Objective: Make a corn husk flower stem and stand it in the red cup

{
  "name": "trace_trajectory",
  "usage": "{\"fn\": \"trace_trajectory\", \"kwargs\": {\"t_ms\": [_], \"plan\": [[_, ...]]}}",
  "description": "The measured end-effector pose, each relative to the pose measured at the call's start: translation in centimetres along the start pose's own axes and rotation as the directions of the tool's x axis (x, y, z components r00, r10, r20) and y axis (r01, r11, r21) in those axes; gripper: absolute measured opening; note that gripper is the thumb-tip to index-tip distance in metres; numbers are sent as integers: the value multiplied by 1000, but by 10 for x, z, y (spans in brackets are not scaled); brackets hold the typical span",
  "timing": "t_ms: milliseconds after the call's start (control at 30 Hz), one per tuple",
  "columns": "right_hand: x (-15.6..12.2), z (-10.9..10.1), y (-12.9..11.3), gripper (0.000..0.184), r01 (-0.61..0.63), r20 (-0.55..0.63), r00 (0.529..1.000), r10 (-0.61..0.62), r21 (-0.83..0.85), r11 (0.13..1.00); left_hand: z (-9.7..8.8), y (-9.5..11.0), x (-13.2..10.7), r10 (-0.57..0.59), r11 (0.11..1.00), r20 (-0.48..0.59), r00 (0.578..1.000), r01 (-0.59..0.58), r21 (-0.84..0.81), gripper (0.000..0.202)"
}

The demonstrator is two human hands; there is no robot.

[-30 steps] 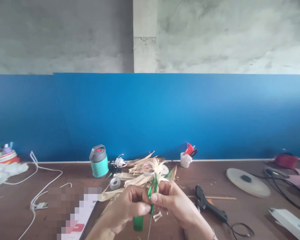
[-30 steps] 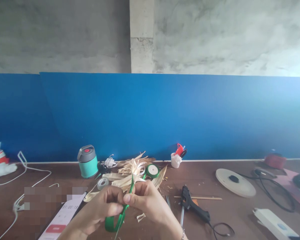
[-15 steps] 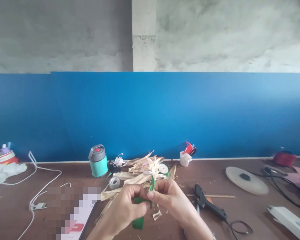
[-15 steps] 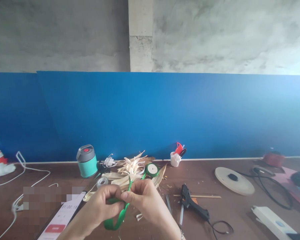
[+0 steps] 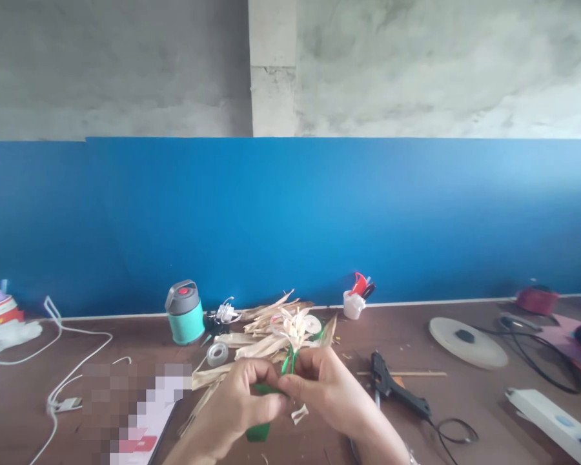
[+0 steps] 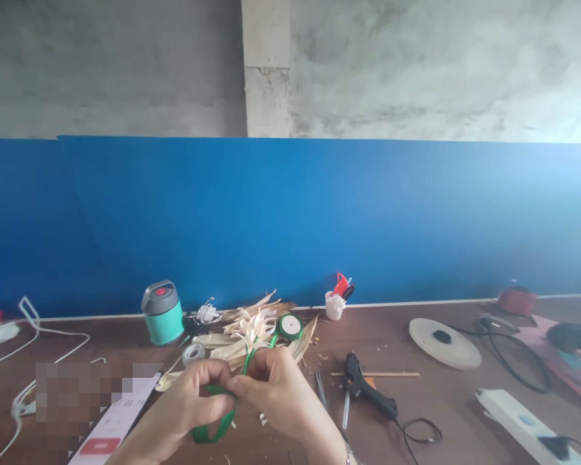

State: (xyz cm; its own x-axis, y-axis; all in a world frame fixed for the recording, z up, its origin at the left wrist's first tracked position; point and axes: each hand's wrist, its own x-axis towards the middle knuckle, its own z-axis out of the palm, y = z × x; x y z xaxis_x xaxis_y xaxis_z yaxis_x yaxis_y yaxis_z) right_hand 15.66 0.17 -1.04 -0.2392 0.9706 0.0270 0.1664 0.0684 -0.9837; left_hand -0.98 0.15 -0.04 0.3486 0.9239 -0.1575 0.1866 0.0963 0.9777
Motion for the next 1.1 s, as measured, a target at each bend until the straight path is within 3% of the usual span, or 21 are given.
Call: {"fn": "trace_trajectory", "kwargs": {"t_ms": [167,267,367,467,567,733,833,967,1100], "plan": [[3,4,-3,35,-72,-48,996,73,12,997,-1,3,-1,1,1000,4,1000,-1,29,23],[4,4,-3,41,-53,14,999,51,231,971,-4,3,0,21,997,34,999,-18,-70,26],[3,1,-2,36,9,154,982,-107,531,847,-5,2,2,40,968,41,998,-28,-251,29],[2,0,1,26,-47,247,956,-159,663,747,-4,1,3,50,928,134,990,3,-372,28],[2,3,6,21,-72,246,959,-142,694,716,-3,-2,4,68,920,187,980,11,-393,28],[3,8,7,23,-76,287,933,-217,747,660,-5,-8,4,91,921,239,967,10,-388,32],[1,7,3,25,-103,331,916,-226,740,665,-4,-8,2,89,916,255,963,21,-401,29],[-1,6,0,27,-92,318,924,-210,721,687,-3,-6,1,128,922,229,965,-30,-386,22],[-1,6,1,31,-101,319,929,-188,707,700,-4,-8,4,91,942,205,975,-17,-335,16]]}}
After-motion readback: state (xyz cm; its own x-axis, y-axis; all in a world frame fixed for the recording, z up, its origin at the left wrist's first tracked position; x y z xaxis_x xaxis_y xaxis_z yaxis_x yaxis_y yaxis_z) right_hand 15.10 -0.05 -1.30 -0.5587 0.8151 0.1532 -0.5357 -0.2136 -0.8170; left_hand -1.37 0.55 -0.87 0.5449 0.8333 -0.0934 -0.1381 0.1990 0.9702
